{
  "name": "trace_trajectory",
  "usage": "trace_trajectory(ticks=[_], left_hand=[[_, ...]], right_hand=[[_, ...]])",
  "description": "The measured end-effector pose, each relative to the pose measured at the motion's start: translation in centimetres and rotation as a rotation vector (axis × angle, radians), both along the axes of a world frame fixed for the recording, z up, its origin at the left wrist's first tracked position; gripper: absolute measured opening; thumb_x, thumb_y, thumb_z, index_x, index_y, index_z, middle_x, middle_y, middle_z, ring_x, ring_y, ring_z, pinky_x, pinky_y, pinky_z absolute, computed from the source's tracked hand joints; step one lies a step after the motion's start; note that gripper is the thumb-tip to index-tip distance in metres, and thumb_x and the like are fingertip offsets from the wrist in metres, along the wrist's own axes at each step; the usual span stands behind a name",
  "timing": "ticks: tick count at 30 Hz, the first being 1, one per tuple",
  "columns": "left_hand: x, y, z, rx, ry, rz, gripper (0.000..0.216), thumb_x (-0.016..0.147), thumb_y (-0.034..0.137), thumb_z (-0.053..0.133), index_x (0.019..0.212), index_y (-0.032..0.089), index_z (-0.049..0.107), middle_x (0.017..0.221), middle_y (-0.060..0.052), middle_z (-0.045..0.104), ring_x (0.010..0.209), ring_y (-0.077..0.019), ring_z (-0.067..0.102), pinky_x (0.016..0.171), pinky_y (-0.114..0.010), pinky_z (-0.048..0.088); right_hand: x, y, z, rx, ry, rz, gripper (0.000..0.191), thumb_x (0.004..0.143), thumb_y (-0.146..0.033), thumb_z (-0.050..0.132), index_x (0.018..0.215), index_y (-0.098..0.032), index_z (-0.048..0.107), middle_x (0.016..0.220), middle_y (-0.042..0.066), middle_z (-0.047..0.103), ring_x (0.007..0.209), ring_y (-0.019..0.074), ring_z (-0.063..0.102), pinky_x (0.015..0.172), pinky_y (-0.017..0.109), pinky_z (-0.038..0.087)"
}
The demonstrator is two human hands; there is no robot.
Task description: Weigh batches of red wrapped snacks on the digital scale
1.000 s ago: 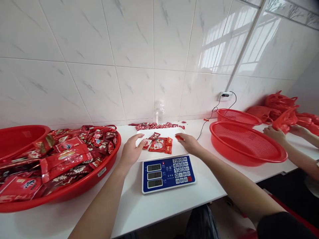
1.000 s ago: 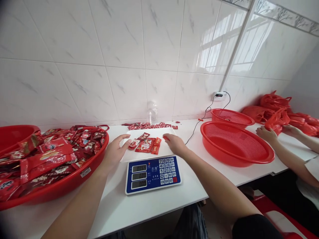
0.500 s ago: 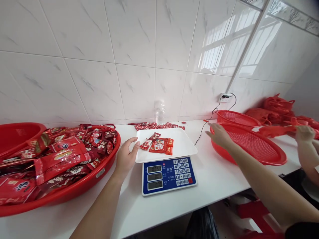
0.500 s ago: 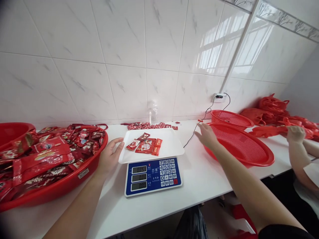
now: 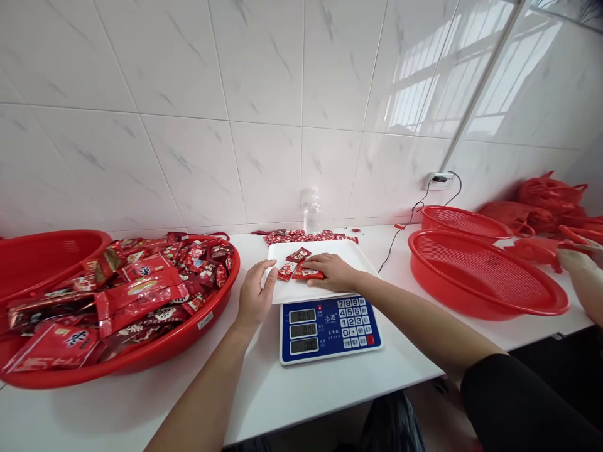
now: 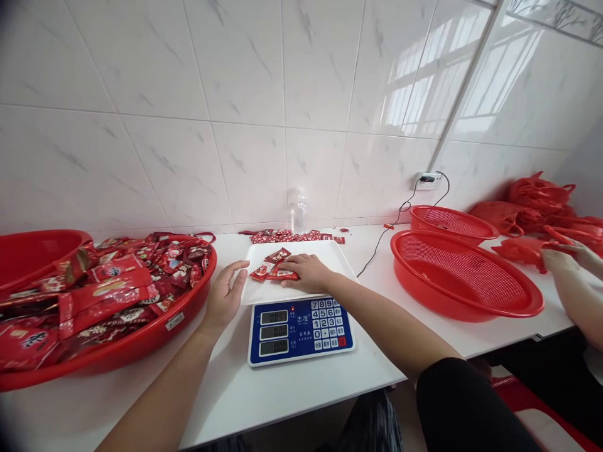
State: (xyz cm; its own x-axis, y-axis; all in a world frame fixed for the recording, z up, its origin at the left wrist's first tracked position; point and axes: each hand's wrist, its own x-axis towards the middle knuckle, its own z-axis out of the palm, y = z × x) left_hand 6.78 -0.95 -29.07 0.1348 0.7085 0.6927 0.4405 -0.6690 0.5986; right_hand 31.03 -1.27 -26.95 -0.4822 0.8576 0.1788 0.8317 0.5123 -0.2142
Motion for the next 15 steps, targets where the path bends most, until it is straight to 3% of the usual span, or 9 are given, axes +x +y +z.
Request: trace_trajectory(ticks=[4,9,12,15], left_hand=[[0.0,0.0,0.0,0.006,-0.006,-0.005,0.030,0.093,0.039,0.045,0.108,0.019,0.061,0.112,-0.008,0.065,0.109,-0.0206,0.058,0.097,-0.036,0.044],[-0.2,-0.1,0.2,0.022,-0.020,0.008,0.029,0.093,0.038,0.045,0.106,0.019,0.062,0.110,-0.007,0.065,0.108,-0.0203,0.058,0.097,-0.036,0.044],[-0.3,-0.2,0.3,0.032,-0.030,0.014,0.029,0.093,0.037,0.045,0.106,0.018,0.062,0.109,-0.007,0.066,0.107,-0.0199,0.058,0.096,-0.035,0.044],[-0.3,-0.2,0.4,0.025,-0.040,0.029,0.029,0.093,0.037,0.045,0.106,0.018,0.062,0.109,-0.007,0.066,0.107,-0.0202,0.058,0.096,-0.035,0.044]], right_hand=[[0.2,0.2,-0.2,0.067,0.039,-0.084,0.034,0.093,-0.043,0.047,0.120,-0.027,0.060,0.115,0.006,0.061,0.099,0.0197,0.059,0.085,0.031,0.043],[0.9,-0.1,0.6,0.160,0.070,-0.227,0.026,0.092,-0.044,0.050,0.092,-0.023,0.065,0.094,0.002,0.065,0.080,0.0151,0.060,0.072,0.024,0.041],[3.6,-0.6,1.9,0.226,0.146,-0.388,0.039,0.094,-0.053,0.038,0.089,-0.022,0.061,0.088,0.002,0.066,0.077,0.0166,0.060,0.067,0.024,0.040],[8.8,-1.7,3.2,0.283,0.203,-0.599,0.045,0.094,-0.057,0.031,0.094,-0.021,0.058,0.084,0.006,0.067,0.073,0.0202,0.061,0.060,0.026,0.038]])
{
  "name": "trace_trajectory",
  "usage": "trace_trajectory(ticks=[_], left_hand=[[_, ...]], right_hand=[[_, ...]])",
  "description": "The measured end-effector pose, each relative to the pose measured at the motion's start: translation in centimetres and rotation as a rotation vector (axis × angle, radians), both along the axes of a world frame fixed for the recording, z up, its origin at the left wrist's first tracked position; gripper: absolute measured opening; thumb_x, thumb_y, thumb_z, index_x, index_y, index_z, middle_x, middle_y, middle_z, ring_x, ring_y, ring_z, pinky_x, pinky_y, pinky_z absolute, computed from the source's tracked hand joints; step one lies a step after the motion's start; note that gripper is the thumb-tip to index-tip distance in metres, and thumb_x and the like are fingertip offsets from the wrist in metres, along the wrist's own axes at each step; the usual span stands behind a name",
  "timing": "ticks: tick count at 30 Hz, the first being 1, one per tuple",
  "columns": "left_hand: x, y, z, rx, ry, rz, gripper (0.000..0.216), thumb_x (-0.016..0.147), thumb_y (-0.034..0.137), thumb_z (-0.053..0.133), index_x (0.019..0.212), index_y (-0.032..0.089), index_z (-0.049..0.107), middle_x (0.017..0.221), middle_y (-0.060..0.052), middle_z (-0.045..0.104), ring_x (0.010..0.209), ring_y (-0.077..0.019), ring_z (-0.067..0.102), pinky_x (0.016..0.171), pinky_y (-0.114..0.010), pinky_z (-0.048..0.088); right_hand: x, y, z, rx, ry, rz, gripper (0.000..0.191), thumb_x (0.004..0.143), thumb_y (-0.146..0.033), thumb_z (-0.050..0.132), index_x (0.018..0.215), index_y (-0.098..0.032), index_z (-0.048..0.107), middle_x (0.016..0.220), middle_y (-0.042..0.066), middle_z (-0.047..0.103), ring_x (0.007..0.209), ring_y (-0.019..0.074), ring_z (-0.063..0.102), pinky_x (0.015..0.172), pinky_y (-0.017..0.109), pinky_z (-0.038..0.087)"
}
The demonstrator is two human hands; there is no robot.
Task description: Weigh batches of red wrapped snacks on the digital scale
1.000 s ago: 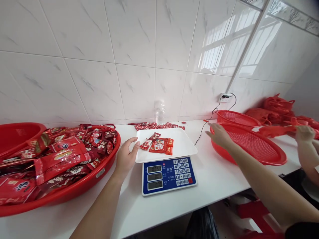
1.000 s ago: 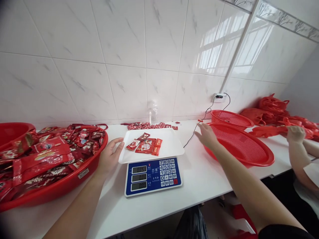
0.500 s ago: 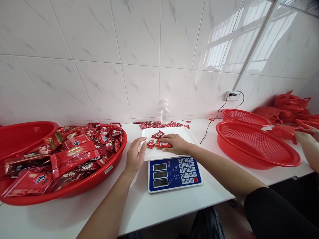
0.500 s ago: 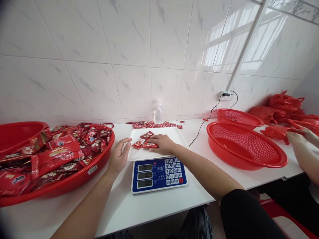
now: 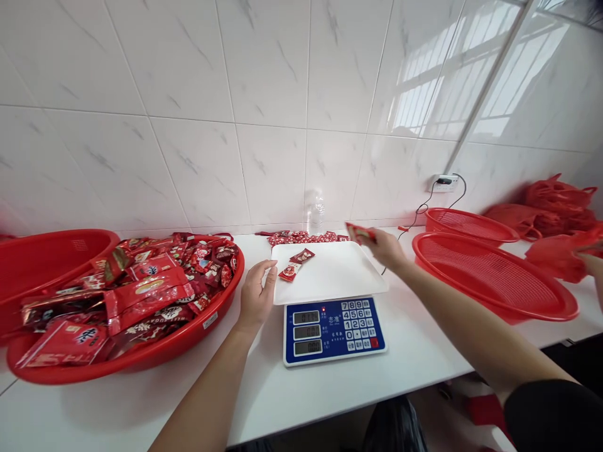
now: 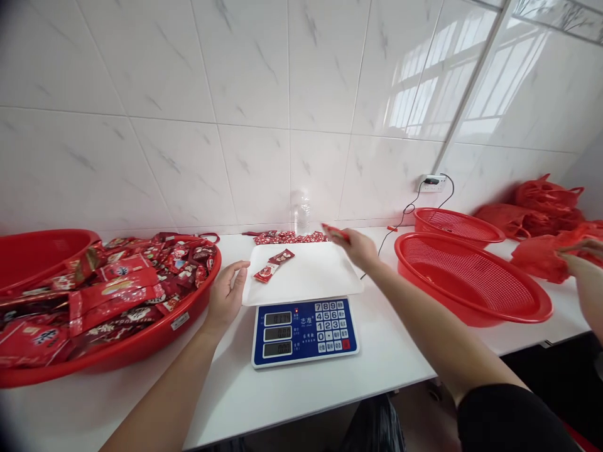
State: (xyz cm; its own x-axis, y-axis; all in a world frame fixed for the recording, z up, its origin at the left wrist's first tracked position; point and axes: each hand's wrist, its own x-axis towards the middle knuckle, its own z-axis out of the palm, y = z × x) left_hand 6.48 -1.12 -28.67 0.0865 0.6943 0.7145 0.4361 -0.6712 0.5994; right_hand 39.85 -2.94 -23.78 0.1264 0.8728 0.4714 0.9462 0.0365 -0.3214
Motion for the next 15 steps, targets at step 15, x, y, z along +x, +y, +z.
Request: trace_trajectory(ticks=[15], left_hand=[[0.2,0.3,-0.1,-0.062,-0.023,0.034,0.034,0.094,0.042,0.042,0.106,0.018,0.062,0.109,-0.008,0.066,0.107,-0.0213,0.059,0.095,-0.036,0.045]], right_hand=[[13.7,-4.3,-0.8,-0.195,0.026,-0.484,0.059,0.087,-0.058,0.042,0.126,-0.016,0.055,0.125,0.028,0.053,0.121,0.0471,0.042,0.083,0.062,0.038]])
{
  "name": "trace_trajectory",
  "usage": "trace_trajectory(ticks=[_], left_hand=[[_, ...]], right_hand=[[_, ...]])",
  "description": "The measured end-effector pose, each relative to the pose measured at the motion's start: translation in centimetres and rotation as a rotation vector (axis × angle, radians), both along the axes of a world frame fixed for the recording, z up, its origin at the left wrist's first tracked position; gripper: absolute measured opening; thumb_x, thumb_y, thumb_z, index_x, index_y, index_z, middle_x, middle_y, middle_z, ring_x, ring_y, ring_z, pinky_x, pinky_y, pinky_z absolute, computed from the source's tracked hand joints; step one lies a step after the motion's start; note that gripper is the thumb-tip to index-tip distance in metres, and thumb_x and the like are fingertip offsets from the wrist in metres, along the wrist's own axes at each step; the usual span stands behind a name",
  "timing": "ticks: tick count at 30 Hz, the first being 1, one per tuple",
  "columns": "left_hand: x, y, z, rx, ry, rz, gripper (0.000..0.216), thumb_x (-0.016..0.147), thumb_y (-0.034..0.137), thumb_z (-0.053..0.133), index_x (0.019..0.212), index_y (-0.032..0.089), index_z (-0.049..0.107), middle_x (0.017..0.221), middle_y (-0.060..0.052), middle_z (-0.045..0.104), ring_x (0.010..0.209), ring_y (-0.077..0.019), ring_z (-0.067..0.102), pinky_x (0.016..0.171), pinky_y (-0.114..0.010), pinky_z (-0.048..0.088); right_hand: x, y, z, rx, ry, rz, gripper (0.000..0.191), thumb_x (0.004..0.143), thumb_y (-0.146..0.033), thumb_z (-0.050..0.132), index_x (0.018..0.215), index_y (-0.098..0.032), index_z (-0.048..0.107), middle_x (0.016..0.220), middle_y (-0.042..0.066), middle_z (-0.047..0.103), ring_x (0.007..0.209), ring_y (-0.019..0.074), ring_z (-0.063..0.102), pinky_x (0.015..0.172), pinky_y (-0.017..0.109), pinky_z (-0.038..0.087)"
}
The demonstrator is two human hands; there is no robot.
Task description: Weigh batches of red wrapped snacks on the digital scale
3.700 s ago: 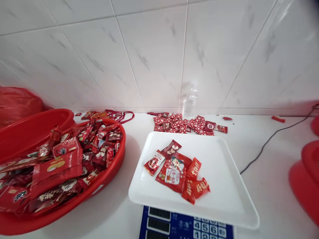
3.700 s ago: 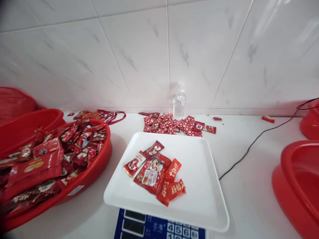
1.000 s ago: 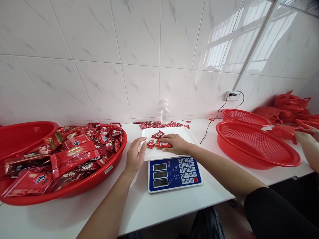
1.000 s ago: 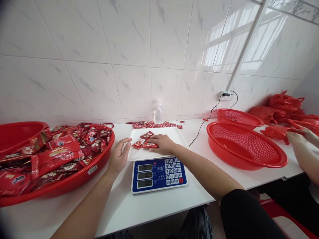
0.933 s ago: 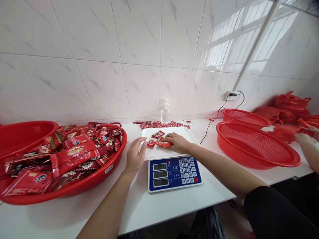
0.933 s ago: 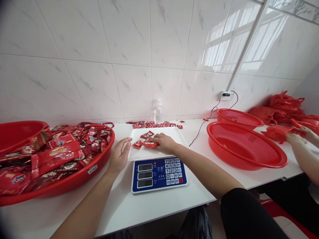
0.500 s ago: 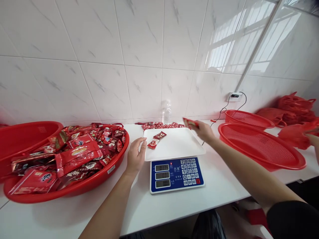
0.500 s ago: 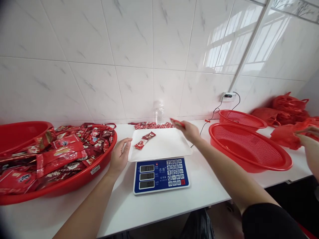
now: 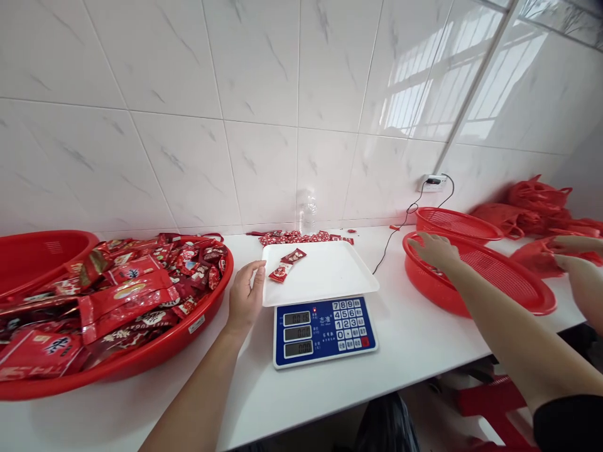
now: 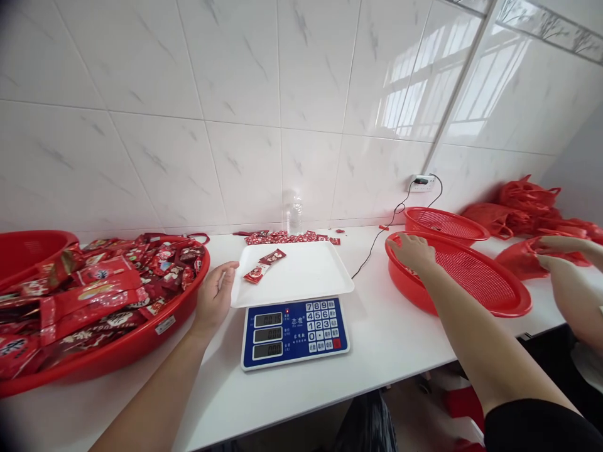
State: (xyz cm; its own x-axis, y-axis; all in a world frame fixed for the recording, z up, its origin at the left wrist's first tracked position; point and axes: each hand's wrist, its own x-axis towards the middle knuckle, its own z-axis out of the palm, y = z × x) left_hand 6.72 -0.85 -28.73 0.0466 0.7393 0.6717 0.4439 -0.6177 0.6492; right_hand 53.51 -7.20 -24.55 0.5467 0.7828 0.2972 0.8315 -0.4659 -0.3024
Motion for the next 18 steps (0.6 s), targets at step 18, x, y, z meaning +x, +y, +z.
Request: trace_trajectory(ticks=[18], left_hand=[[-0.8,-0.1,-0.2,0.024,-0.026,-0.008,0.036,0.095,0.042,0.040,0.109,0.017,0.061,0.112,-0.010,0.065,0.108,-0.0224,0.060,0.094,-0.038,0.047]], right_hand=[[-29.1,9.3,-1.4,-0.208,-0.104,1.063,0.048,0.090,-0.061,0.037,0.129,-0.035,0.051,0.135,0.008,0.048,0.130,0.0323,0.036,0.098,0.056,0.033]])
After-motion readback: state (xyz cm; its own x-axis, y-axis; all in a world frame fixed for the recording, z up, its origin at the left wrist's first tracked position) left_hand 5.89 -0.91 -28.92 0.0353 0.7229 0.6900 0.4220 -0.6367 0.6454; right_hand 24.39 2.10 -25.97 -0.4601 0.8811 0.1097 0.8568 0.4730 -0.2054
